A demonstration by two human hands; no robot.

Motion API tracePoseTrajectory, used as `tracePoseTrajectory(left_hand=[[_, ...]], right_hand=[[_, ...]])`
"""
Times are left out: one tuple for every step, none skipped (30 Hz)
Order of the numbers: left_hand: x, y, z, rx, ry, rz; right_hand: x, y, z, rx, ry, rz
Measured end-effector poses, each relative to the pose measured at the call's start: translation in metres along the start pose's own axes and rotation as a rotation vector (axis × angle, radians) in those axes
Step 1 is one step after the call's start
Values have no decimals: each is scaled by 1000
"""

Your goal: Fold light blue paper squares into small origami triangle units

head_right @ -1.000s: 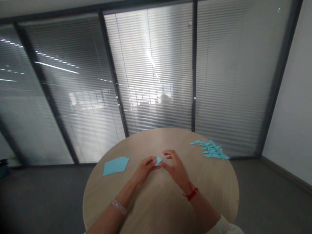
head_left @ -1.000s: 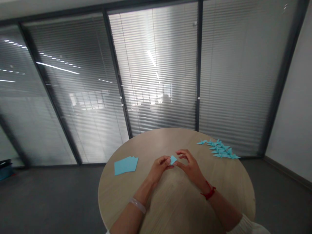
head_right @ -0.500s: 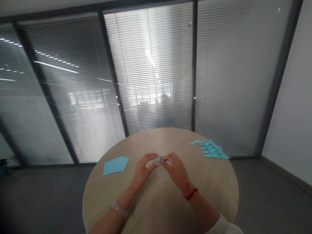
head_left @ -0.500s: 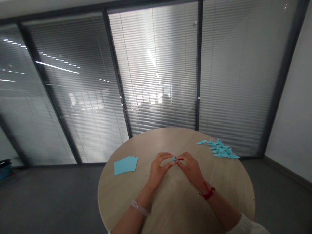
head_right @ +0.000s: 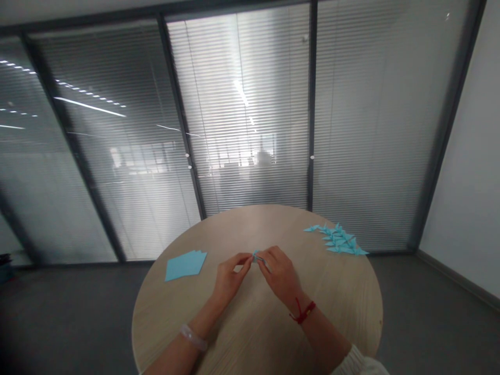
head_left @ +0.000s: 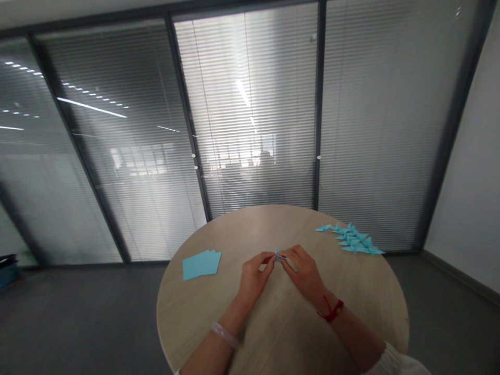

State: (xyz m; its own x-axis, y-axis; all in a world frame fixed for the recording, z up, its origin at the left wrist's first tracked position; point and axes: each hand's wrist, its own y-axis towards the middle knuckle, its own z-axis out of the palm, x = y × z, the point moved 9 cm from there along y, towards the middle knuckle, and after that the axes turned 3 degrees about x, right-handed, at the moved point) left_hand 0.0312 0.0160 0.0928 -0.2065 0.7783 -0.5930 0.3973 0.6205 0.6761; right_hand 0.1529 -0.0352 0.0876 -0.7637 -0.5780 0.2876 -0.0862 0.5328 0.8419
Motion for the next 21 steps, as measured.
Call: tracePoseTrajectory(left_hand=[[0,0,1,6,-15,-10],[1,0,1,11,-29,-21],[3,0,2,14,-46,-35],[5,0,3,14,-65,-52],[7,-1,3,9,-89,-72],[9,-1,3,2,-115,-93],[11,-1,3,-5,-143,-116],[13,-1,4,-12,-171,-137],[15,-1,4,-15,-198,-157],[16,-1,4,-18,-226,-175],[17,-1,5,-19,-255,-192],[19,-1,5,-21,-283,-207],[20,-1,5,-24,-310,-220],[21,-1,5,-28,-333,-232],[22,0,5,-32,-351,-242],[23,0,4,-35,-365,-250],[25,0,4,-42,-375,-255],[26,1,3,-50,-384,-259],[28,1,2,-57,-392,-261],[30,2,1,-65,-396,-263],[32,2,0,-71,-395,-261]], right_hand=[[1,0,0,4,-4,-4],[2,0,-1,3,-8,-7],[3,1,-1,-2,-10,-9],[4,0,-2,-8,-11,-13],[4,0,-2,-14,-10,-17],[5,0,-3,-21,-7,-22],[6,-1,-3,-28,-4,-28],[6,-1,-3,-34,-1,-35],[7,-2,-3,-36,1,-40],[7,-2,-3,-39,1,-45],[8,-2,-3,-38,1,-50],[9,-2,-3,-37,0,-57],[10,-2,-2,-31,-2,-65],[12,-2,-2,-26,-3,-75],[14,-1,-2,-18,-2,-85],[16,-1,-2,-13,2,-91],[18,0,-2,-6,13,-96],[19,0,-1,-1,29,-100],[20,1,-1,5,51,-101],[20,1,-1,9,75,-98],[18,1,0,13,100,-88]])
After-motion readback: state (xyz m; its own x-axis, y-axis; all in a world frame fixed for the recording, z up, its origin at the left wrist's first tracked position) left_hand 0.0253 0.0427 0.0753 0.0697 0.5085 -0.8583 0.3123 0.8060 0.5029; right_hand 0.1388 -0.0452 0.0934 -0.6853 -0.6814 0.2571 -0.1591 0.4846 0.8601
